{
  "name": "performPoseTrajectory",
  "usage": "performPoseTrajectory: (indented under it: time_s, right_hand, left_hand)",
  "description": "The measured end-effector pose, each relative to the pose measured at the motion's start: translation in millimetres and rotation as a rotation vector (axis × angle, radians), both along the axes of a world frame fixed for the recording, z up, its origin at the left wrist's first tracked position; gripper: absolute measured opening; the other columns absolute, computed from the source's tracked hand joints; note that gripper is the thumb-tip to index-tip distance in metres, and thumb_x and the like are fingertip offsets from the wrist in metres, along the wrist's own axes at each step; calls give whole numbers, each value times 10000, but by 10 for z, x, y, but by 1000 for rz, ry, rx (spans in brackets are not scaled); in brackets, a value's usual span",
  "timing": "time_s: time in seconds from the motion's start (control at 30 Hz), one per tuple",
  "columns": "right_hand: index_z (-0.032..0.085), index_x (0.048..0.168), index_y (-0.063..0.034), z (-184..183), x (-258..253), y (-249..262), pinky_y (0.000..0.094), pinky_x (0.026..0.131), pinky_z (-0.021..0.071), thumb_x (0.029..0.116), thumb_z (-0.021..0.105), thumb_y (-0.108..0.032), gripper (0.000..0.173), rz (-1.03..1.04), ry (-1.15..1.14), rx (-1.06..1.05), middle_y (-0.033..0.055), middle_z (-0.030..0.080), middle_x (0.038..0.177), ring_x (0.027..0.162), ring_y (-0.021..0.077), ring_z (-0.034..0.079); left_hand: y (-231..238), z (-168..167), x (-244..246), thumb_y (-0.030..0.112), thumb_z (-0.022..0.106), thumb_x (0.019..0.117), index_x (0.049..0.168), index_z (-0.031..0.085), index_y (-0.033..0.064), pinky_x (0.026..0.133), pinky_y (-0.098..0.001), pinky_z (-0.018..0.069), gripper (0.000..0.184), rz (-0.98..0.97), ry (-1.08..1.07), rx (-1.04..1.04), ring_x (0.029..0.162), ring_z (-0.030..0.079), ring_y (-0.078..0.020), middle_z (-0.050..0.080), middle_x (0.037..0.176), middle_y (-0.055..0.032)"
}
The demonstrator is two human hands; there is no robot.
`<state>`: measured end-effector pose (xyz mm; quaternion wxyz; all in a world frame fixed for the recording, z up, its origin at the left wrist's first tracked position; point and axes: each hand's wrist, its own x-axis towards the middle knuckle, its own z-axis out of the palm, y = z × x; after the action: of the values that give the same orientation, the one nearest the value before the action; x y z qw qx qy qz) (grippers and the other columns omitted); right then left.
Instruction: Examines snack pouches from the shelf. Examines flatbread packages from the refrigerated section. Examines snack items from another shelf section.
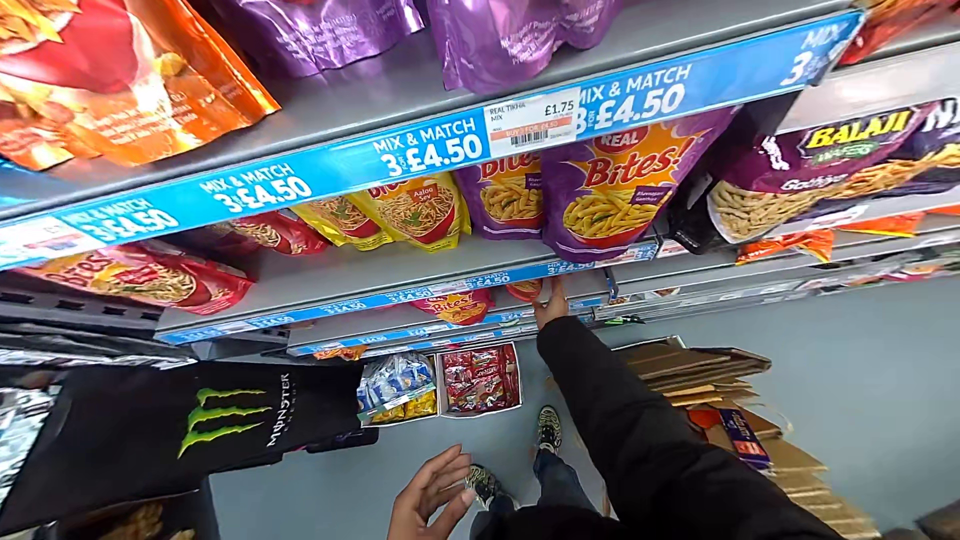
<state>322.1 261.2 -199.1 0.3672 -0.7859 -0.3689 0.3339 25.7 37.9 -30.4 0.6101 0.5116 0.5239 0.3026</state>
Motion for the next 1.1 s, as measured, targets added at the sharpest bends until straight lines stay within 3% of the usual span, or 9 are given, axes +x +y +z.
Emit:
performPoseTrajectory:
  time_s: [0.07, 0.1, 0.23, 0.4, 0.57, 0.73, 0.9, 1.1]
  right_hand:
    - [283, 1595, -35, 193, -99, -339, 593, 1118, 422, 904, 751, -85, 836, -14, 51, -52, 253, 368, 1598, 1391, 429, 487]
    - [332, 1574, -14, 252, -151, -506, 588, 1135, 404, 913, 744, -97, 783, -15, 81, -38, 264, 397, 1576, 1399, 432, 473]
    - [567, 1386, 7, 463, -408, -1154, 510, 985, 554, 908, 745, -63, 515, 92, 227, 40, 244, 624, 1323, 1162, 349, 659]
    - [654, 1224, 8, 1112, -614, -2036, 413, 909, 617, 914, 724, -56, 324, 237, 334, 125, 149, 721, 1161, 1012, 235, 733]
    - [693, 1180, -11, 1705, -846, -2818, 378, 789, 656, 883, 743, -90, 311, 116, 275, 384, 109, 762, 1090, 905, 232, 762]
    - [694, 1200, -10, 2156, -1036, -3347, 415, 788, 663, 893, 762, -133, 337, 67, 232, 582, 151, 755, 1112, 918, 307, 759]
    - [701, 1192, -25, 2451, -1091, -3607, 419, 769, 666, 880, 796, -171, 357, 53, 260, 704, 183, 750, 1090, 901, 326, 759]
    - [703, 1176, -18, 2530, -1040, -3622, 389, 790, 655, 901, 783, -191, 334, 173, 296, 809, 172, 763, 1036, 893, 294, 762]
  left_hand:
    - [25, -61, -14, -13, 719, 888, 1378, 504, -136, 943, -456, 616, 549, -6, -13, 35, 1130, 706, -344, 670, 1291, -236]
    - [43, -98, -19, -11, 714, 887, 1370, 514, -133, 940, -448, 619, 537, -8, -28, 57, 1123, 710, -340, 668, 1294, -235]
    - [96, -161, -76, 11, 689, 895, 1333, 561, -108, 943, -432, 619, 472, -15, -101, 111, 1103, 718, -328, 681, 1286, -211]
    - [100, -91, -203, 14, 680, 909, 1291, 591, -96, 923, -445, 621, 407, -57, -215, 105, 1060, 727, -326, 711, 1212, -203]
    - [44, -73, -290, 35, 694, 919, 1265, 602, -102, 894, -453, 632, 383, -168, -310, 106, 1018, 738, -326, 724, 1174, -200]
    - [-101, 23, -286, 30, 689, 928, 1251, 617, -95, 875, -428, 635, 354, -278, -360, 107, 1003, 742, -294, 726, 1164, -190]
    - [-219, 254, -242, 52, 702, 931, 1244, 624, -85, 853, -420, 640, 350, -337, -416, 146, 1005, 740, -294, 727, 1154, -194]
    - [-347, 419, -170, 36, 699, 930, 1241, 610, -108, 843, -455, 643, 354, -300, -472, 241, 990, 743, -329, 729, 1132, -216]
